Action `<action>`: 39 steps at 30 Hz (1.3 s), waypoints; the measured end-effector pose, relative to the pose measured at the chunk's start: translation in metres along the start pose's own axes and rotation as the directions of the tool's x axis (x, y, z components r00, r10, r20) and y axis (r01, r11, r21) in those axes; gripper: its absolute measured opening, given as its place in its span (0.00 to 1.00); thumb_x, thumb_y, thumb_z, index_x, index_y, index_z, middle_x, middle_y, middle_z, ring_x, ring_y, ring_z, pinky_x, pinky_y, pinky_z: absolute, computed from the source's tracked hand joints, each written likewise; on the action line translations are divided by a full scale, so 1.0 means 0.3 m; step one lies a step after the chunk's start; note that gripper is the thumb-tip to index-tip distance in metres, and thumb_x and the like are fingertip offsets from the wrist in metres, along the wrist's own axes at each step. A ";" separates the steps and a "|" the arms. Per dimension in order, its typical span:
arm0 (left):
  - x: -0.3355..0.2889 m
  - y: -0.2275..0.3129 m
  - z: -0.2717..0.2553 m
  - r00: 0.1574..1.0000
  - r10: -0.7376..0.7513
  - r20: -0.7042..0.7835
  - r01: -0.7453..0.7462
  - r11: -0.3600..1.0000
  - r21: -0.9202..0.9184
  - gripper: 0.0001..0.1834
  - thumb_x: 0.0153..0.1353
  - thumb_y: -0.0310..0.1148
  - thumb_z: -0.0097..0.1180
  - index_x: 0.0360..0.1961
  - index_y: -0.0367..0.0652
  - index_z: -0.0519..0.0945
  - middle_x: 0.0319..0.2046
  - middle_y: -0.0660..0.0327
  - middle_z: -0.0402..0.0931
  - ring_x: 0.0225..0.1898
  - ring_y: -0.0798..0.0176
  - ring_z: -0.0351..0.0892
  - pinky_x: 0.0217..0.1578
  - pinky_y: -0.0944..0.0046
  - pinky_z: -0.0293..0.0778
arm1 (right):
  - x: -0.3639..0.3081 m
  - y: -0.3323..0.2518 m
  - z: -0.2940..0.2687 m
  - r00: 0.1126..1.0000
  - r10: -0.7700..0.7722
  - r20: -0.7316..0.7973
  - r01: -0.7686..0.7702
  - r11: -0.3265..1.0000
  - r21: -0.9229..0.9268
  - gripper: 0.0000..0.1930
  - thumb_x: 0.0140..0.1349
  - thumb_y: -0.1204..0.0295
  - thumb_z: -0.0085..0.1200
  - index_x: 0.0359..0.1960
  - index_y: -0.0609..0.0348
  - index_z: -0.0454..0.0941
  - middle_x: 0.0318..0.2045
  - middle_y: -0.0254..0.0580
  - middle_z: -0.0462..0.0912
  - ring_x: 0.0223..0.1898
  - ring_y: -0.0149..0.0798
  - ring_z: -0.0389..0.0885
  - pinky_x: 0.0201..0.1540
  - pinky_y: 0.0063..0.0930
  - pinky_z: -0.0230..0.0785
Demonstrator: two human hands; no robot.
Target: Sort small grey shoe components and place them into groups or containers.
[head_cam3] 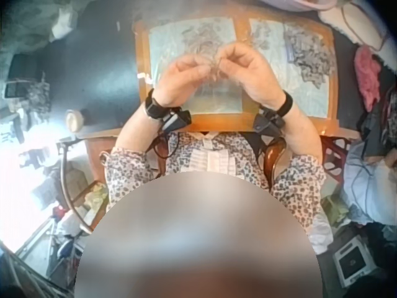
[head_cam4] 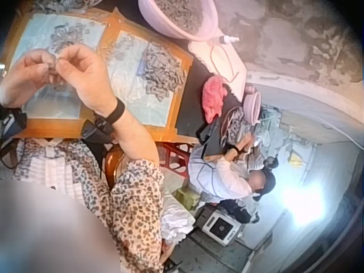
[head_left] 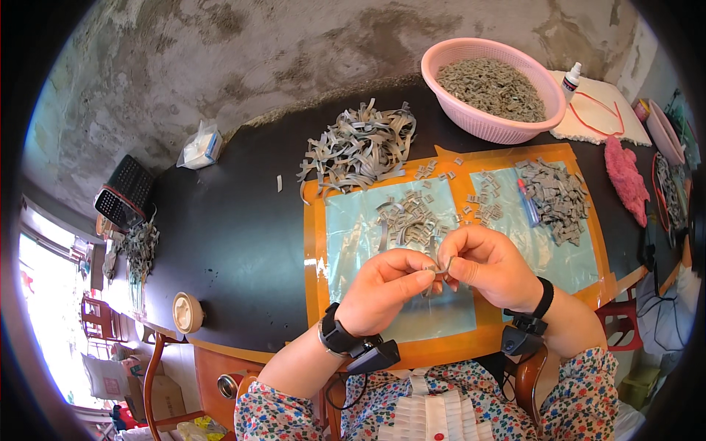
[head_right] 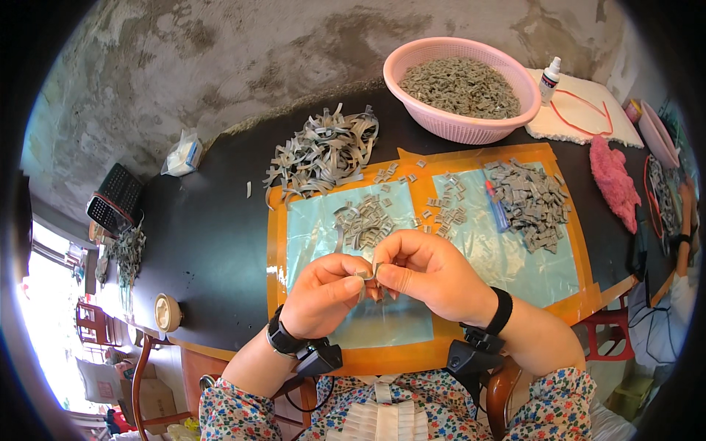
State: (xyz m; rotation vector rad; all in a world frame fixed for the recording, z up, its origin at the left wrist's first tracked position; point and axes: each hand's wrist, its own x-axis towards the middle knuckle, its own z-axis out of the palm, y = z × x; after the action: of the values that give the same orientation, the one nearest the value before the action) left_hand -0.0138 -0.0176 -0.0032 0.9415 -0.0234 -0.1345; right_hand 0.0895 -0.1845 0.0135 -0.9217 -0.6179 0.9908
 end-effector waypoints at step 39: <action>-0.019 0.042 0.046 0.941 0.337 -0.034 -0.163 0.539 0.826 0.07 0.47 0.21 0.59 0.31 0.35 0.78 0.29 0.58 0.78 0.31 0.67 0.77 0.33 0.69 0.71 | 0.006 -0.014 -0.008 0.991 -0.106 0.087 0.134 0.880 -0.456 0.04 0.56 0.77 0.55 0.32 0.58 0.74 0.30 0.34 0.73 0.32 0.29 0.73 0.36 0.22 0.65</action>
State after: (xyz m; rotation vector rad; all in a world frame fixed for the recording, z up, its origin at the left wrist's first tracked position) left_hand -0.0190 -0.0205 0.0154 1.8876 -0.0467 0.2791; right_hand 0.0940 -0.1848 0.0162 -1.2587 -0.9780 0.7709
